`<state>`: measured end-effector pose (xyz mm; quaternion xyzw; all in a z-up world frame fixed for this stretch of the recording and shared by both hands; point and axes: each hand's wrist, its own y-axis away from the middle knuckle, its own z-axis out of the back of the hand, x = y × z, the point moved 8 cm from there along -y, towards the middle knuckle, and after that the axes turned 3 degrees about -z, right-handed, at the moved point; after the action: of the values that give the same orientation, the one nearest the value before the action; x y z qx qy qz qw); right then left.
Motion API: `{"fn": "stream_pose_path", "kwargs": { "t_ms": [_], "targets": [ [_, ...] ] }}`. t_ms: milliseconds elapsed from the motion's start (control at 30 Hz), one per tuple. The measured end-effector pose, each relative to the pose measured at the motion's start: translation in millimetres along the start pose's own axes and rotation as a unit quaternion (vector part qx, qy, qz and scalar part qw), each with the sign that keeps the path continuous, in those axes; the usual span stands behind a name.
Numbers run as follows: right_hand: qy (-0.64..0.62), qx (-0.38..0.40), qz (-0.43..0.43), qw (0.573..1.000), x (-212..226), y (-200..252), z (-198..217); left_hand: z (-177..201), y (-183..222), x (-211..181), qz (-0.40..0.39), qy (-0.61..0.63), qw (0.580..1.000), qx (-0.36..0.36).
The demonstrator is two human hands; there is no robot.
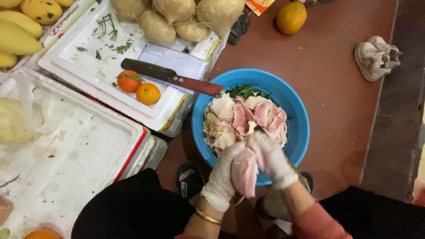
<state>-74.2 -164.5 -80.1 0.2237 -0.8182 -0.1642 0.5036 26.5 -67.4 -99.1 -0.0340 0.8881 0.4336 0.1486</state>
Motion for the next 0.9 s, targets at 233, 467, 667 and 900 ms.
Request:
{"fn": "stream_pose_path", "kwargs": {
  "t_ms": [233,467,667,900],
  "targets": [
    [0.698,-0.022,0.31,0.645,-0.3,-146.3,29.0,-27.3,31.5,-31.7,0.081,0.091,0.992,-0.033],
    [0.398,-0.052,-0.024,0.916,36.7,-15.7,-23.4,-11.5,12.1,-49.8,-0.177,-0.171,0.968,-0.048],
    [0.335,0.04,-0.05,0.94,10.4,20.7,-14.1,-10.5,5.2,-47.0,-0.295,-0.301,0.906,-0.032],
    [0.368,0.041,0.032,0.928,23.3,52.4,-22.4,-20.9,26.7,-49.5,-0.332,-0.304,0.892,-0.02]
  ]
}}
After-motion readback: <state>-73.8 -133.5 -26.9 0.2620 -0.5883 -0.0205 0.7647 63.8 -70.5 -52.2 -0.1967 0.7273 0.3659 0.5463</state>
